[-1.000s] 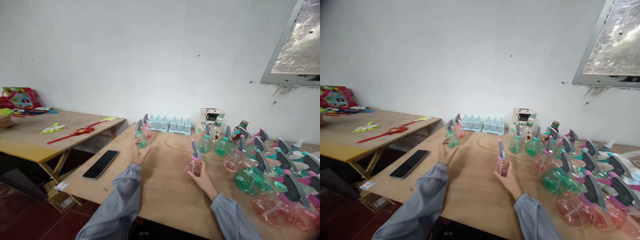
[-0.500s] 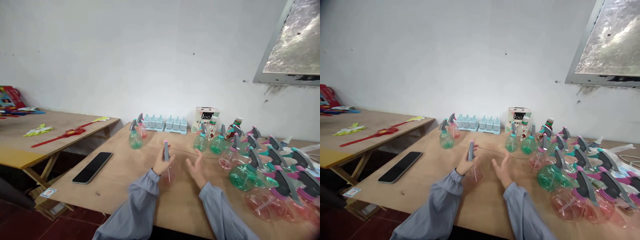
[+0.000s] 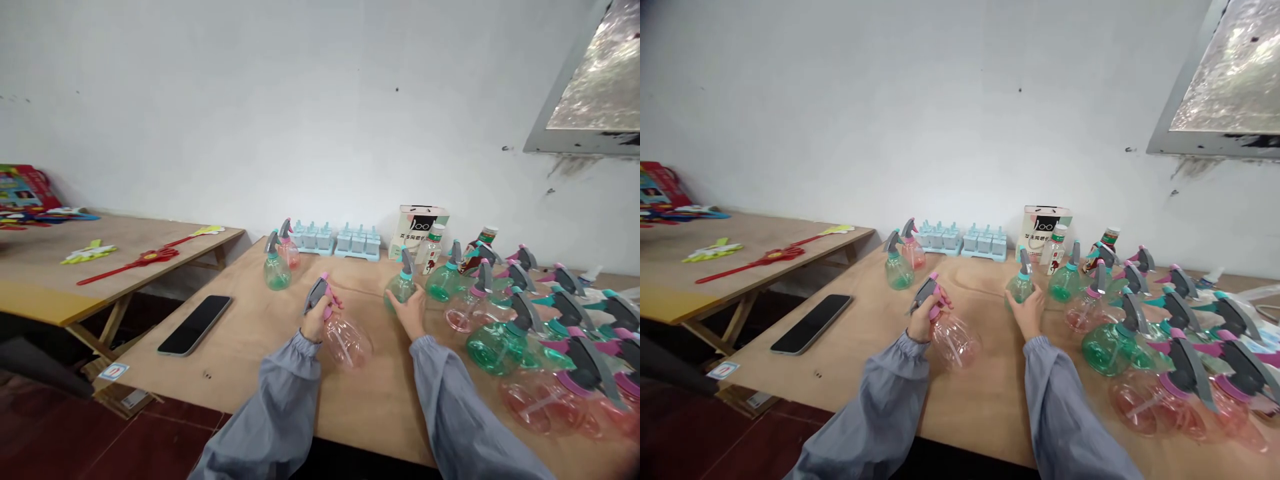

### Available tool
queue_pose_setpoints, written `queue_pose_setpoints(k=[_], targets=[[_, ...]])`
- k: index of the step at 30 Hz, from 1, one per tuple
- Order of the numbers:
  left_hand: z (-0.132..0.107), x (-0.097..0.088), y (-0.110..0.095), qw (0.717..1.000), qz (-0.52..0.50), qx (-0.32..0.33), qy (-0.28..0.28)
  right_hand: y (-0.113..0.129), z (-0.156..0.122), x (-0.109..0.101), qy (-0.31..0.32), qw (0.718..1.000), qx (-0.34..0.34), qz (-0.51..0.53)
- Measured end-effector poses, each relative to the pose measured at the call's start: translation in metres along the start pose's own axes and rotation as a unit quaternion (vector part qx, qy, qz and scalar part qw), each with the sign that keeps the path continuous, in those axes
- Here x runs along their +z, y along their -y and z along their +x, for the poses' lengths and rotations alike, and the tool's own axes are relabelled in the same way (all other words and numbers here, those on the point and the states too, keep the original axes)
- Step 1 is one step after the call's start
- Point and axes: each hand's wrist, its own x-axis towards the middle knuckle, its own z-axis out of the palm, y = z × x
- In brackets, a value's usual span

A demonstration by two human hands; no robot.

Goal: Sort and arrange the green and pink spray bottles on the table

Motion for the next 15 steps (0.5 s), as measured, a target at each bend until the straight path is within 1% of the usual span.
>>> queue_pose_setpoints(k=[2, 4, 6, 8, 9, 12, 13, 15], targets=[[-0.002, 0.000, -0.004, 1.000, -0.019, -0.022, 0.001, 0.001, -0.023, -0.014, 0.001, 0.999, -0.031, 0.019], [-0.002, 0.000, -0.007, 0.999, -0.025, -0.033, 0.000, 0.002, -0.041, -0.029, 0.010, 0.999, -0.039, 0.037], [-0.002, 0.001, -0.010, 0.999, -0.033, -0.021, -0.020, 0.005, -0.053, -0.043, 0.026, 0.997, -0.039, 0.055], [-0.002, 0.002, -0.012, 0.998, -0.044, -0.002, -0.046, 0.008, -0.062, -0.054, 0.041, 0.996, -0.042, 0.069], [-0.002, 0.003, -0.013, 0.998, -0.043, -0.007, -0.045, 0.009, -0.066, -0.059, 0.046, 0.995, -0.042, 0.075], [-0.003, 0.003, -0.016, 0.998, -0.029, -0.048, -0.018, 0.011, -0.075, -0.068, 0.062, 0.993, -0.034, 0.089], [-0.003, 0.003, -0.016, 0.998, -0.028, -0.051, -0.018, 0.011, -0.078, -0.070, 0.070, 0.993, -0.031, 0.093], [-0.003, 0.003, -0.019, 0.999, -0.032, -0.028, -0.030, 0.011, -0.081, -0.073, 0.079, 0.991, -0.026, 0.101]])
